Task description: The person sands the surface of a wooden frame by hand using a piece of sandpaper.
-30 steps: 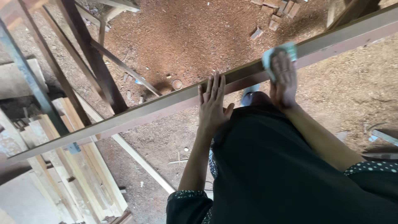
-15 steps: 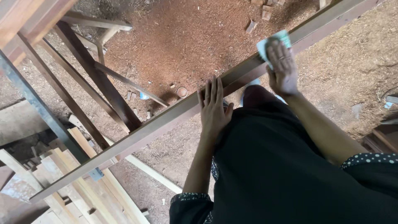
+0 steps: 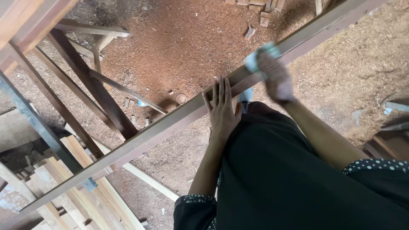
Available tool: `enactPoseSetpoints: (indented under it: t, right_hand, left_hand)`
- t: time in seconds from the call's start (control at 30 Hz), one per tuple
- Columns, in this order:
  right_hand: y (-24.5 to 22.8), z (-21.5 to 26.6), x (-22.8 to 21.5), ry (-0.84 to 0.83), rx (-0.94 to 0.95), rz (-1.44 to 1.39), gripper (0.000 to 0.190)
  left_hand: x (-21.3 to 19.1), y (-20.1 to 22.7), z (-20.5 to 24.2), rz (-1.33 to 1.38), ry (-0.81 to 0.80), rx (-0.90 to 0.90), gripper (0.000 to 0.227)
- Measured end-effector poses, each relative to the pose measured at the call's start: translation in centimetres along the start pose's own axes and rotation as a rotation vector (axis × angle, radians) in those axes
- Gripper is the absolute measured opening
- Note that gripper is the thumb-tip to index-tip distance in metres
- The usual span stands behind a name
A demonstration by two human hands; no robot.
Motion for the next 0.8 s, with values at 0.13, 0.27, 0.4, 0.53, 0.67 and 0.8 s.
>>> enactPoseSetpoints:
  t: [0.13,0.27,0.4,0.53,0.67,0.8]
  right_hand:
    - [4.1,-1.9,-4.9,0.289,0.145,0.06,0.04]
    - [-2.8,2.6,1.7,-0.065,-0.147,0.113,0.039]
    - [4.4,1.0,-0.1,-0.102,0.02,-0.099,0.04]
    - [8.0,-0.3,-2.0,0.052,0.242,-1.042,0.057]
    - [3.7,2.1,-0.4,-0.205,0.034,-0.131,0.052]
    - [6.9,1.0,-2.9,0.004,0.097,0.143,0.05]
  left_hand:
    - [0.3,-0.2,0.6,-0.022,0.004,-0.05,0.091]
    - [0.7,-1.4,1.7,-0.061,-0.045,-0.125,0.092]
    - [0.2,-2.1,2.8,-0.057,0.073,-0.151,0.088]
    - [-0.1,-1.9,2.8,-0.076,0.104,-0.187,0.088]
    - [0.3,-1.9,2.2,-0.068,0.102,-0.235,0.087]
    - [0.4,-1.3,2.2,-0.096,0.138,-0.26,0.087]
Point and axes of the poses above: each hand's wrist, its own z-axis away from the middle knuckle, its own x-axis out of the palm, y = z × x, the point moved 7 cm from there along -z, towards the middle knuckle, and after that the axes turned 12 degrees about x, right-handed, at the moved point
